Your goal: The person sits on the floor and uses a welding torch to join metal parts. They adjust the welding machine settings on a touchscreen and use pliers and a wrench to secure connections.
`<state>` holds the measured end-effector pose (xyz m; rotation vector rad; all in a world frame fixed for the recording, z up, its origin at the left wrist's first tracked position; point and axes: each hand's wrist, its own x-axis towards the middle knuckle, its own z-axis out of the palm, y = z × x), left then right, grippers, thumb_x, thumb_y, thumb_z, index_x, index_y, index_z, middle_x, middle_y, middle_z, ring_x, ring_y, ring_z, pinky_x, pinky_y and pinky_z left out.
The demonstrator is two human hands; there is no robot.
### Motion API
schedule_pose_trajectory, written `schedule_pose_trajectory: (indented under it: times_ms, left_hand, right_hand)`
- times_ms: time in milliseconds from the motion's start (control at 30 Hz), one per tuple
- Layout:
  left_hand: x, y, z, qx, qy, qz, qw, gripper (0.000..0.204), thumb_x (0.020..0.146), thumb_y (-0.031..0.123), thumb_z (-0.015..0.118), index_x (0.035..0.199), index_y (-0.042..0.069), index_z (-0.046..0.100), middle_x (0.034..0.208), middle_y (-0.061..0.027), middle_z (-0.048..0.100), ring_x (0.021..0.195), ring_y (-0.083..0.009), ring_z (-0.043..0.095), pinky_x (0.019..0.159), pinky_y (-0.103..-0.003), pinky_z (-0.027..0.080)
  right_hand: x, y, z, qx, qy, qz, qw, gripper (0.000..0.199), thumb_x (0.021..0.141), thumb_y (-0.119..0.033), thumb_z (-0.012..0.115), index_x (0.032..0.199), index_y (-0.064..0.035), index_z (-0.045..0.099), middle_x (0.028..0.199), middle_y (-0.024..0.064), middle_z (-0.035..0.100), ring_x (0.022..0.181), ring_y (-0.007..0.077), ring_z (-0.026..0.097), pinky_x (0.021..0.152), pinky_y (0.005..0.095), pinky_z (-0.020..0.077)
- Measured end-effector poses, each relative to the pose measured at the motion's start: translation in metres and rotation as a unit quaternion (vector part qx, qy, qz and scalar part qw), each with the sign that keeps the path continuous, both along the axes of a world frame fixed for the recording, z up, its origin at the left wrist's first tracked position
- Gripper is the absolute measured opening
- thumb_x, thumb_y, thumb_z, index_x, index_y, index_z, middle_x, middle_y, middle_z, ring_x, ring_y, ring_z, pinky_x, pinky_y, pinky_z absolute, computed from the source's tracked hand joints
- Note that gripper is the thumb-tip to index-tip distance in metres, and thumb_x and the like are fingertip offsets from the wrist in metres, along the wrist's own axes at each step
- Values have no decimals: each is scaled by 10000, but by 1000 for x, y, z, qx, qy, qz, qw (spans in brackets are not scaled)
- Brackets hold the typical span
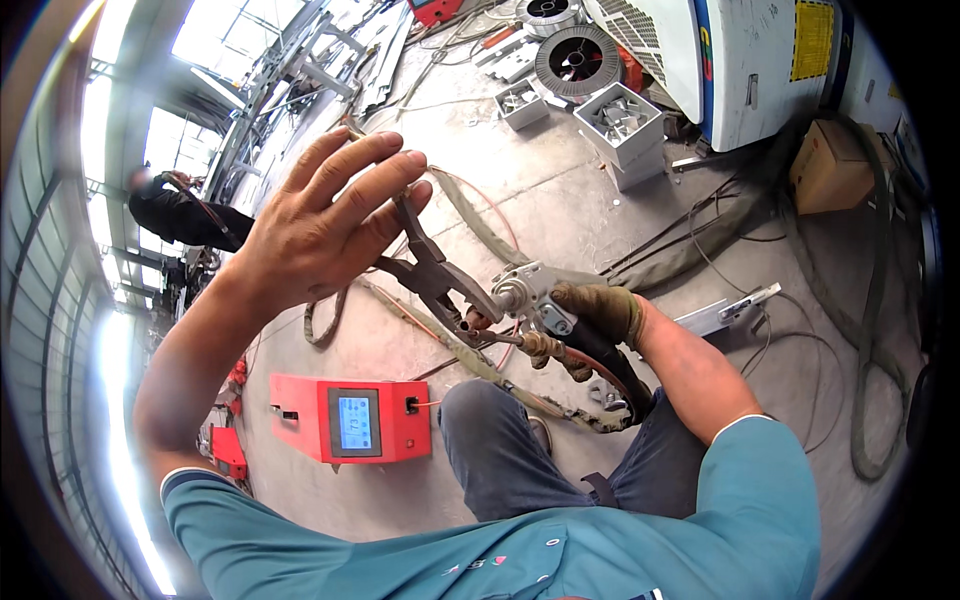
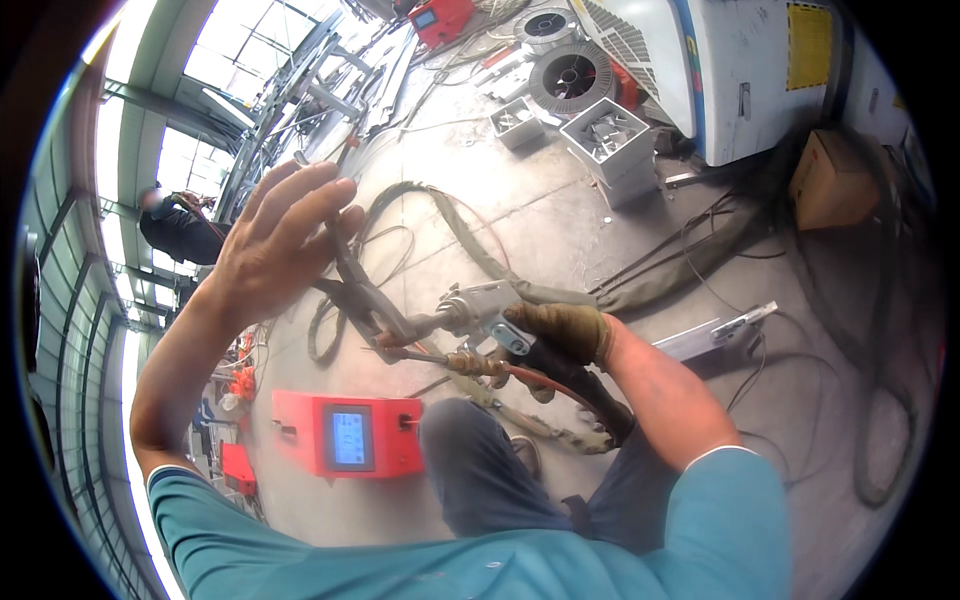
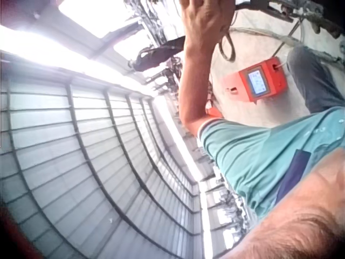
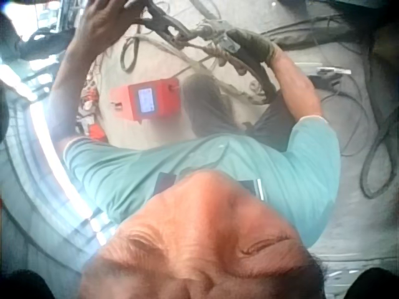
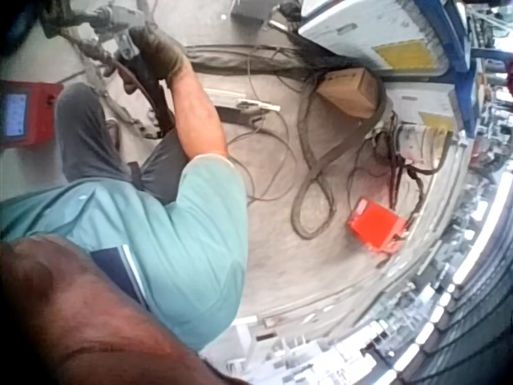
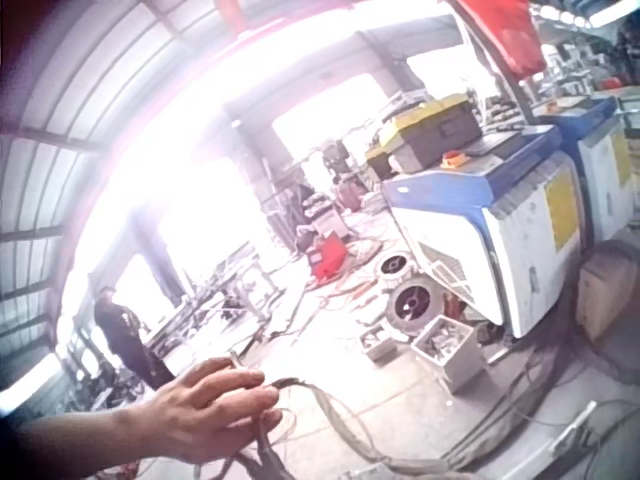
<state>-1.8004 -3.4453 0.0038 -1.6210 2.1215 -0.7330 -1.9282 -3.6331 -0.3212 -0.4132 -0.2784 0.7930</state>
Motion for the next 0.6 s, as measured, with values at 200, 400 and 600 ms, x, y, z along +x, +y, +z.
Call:
schedule_pose_trajectory:
  times_ms: [200,400,600]
  left_hand:
    - [-6,-9,15,41,-31,6,999,294,862,149,841,1146,114,773,1398,-42,545,1352,-262,538,1157,-481,474]
    - [-3,-7,10,88,-7,57,994,368,891,147,805,1253,131,739,1465,-51,506,1454,-261,453,1205,-489,437]
    - [2,-8,14,70,12,77,995,395,893,101,795,1281,135,730,1498,-40,493,1421,-297,511,1177,-439,488]
  right_hand:
    - [1,1,5,-4,8,0,1000,826,855,-640,782,1396,-52,577,1039,237,735,564,223,624,481,389,478]
    - [2,5,-1,-3,6,-3,1000,814,861,-607,795,1398,-41,563,1046,259,733,588,251,650,468,410,498]
    - [1,-1,-3,-8,-6,-22,1000,734,915,-599,741,1393,-72,562,971,252,730,595,278,638,479,442,499]
